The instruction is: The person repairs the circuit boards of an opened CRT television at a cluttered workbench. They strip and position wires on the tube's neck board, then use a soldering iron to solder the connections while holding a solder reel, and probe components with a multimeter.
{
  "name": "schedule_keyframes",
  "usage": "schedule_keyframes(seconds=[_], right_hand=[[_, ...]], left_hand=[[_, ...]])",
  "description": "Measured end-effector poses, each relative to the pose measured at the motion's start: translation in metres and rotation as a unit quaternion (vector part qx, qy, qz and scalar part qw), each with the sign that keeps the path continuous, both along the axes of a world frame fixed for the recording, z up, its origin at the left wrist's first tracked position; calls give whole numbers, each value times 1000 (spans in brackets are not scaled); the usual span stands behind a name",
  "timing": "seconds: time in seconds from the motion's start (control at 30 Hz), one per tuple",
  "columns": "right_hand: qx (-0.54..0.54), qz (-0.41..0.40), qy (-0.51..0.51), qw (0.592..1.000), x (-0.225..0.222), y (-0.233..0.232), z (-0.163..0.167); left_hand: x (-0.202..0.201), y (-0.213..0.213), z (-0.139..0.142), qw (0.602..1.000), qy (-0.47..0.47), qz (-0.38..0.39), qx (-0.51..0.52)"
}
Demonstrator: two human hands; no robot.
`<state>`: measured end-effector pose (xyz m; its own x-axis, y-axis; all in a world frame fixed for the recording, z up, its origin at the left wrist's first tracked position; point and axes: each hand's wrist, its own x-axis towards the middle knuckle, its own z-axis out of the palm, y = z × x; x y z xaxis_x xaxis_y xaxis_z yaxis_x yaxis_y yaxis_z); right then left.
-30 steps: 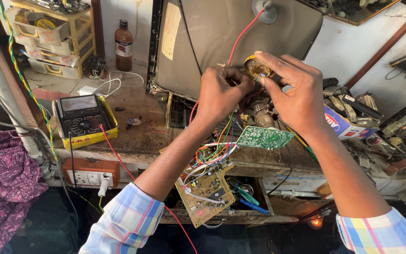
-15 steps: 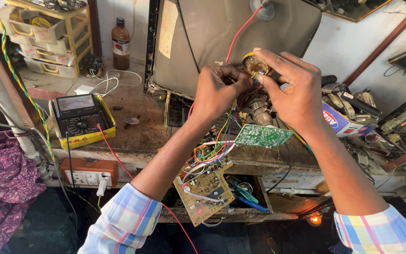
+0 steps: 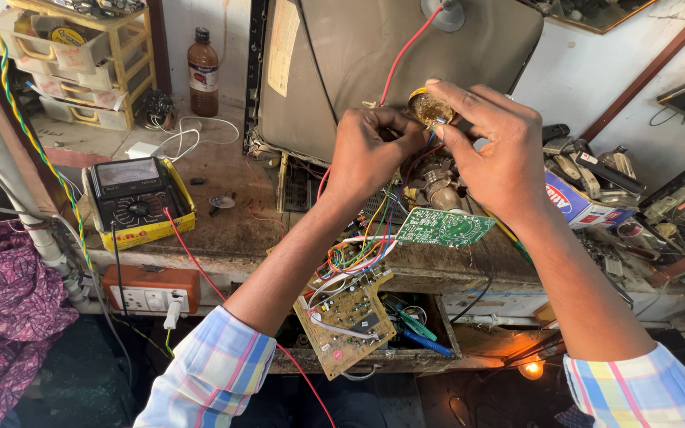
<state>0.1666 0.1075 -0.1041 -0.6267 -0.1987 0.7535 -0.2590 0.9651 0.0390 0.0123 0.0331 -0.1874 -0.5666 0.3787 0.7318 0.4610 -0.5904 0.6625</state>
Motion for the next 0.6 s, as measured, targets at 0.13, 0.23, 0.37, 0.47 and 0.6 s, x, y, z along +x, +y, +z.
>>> schedule_keyframes(seconds=[0.13,0.23,0.37,0.47,0.6], right_hand=[[-5,2,-3,1000,1,0,0],[-8,0,0,1000,3,0,0],[-18,-4,-2,1000,2,-3,1],[-22,3,-2,1000,2,-3,1],[-38,17,-5,999,2,-1,0]], left_hand=[[2,-4,3,1000,13,4,-6],[4,-6,3,1000,6,-21,-1],[3,-6,2,999,-2,-43,-6],[2,-5,-1,998,-7,-66,1],[0,-6,-7,997,1,-82,11]])
